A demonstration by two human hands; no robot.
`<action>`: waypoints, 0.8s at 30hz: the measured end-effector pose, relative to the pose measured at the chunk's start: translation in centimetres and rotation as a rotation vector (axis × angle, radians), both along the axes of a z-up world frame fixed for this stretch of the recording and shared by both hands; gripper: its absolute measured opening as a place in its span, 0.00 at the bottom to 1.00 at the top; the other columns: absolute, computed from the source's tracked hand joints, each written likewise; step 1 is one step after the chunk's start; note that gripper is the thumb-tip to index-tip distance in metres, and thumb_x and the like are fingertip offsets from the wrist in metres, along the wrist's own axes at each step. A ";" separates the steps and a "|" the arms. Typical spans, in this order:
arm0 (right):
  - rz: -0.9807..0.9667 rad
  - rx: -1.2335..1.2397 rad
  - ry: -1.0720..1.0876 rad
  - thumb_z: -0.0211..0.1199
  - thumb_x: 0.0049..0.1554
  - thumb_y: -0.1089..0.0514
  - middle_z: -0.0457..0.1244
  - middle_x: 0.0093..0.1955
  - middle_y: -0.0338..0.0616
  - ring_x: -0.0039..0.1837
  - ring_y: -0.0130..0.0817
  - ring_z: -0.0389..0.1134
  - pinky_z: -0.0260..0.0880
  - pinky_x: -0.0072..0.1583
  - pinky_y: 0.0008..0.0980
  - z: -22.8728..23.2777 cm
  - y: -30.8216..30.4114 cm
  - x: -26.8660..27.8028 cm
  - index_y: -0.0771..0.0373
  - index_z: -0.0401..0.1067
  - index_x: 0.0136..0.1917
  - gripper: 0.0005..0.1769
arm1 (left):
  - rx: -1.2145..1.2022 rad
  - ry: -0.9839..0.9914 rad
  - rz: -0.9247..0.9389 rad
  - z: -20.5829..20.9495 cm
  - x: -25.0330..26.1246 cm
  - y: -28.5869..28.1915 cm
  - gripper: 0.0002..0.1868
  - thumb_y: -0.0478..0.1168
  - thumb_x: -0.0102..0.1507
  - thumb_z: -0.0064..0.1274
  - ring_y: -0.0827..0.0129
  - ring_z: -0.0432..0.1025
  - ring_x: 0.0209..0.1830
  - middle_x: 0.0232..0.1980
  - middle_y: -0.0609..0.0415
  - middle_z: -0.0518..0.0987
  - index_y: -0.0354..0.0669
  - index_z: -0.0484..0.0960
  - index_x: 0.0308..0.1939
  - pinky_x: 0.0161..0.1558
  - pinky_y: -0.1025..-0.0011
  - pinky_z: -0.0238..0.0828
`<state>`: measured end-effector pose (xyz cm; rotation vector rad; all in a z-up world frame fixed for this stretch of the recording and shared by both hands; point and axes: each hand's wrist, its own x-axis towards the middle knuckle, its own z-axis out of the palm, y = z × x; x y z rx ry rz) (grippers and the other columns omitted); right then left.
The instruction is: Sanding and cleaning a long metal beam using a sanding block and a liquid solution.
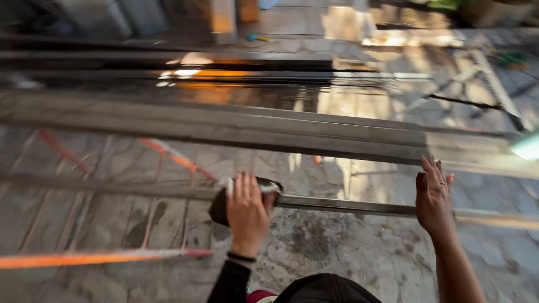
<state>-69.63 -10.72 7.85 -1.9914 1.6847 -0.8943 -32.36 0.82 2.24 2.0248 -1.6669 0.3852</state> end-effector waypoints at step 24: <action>-0.242 -0.049 0.232 0.24 0.61 0.15 0.36 0.81 0.79 0.83 0.57 0.23 0.13 0.74 0.49 -2.4 -1.8 4.4 0.73 0.39 0.82 0.62 | 0.600 0.111 0.006 5.8 1.4 0.6 0.73 0.90 0.52 0.21 0.44 0.31 0.83 0.82 0.31 0.35 0.28 0.35 0.77 0.77 0.48 0.20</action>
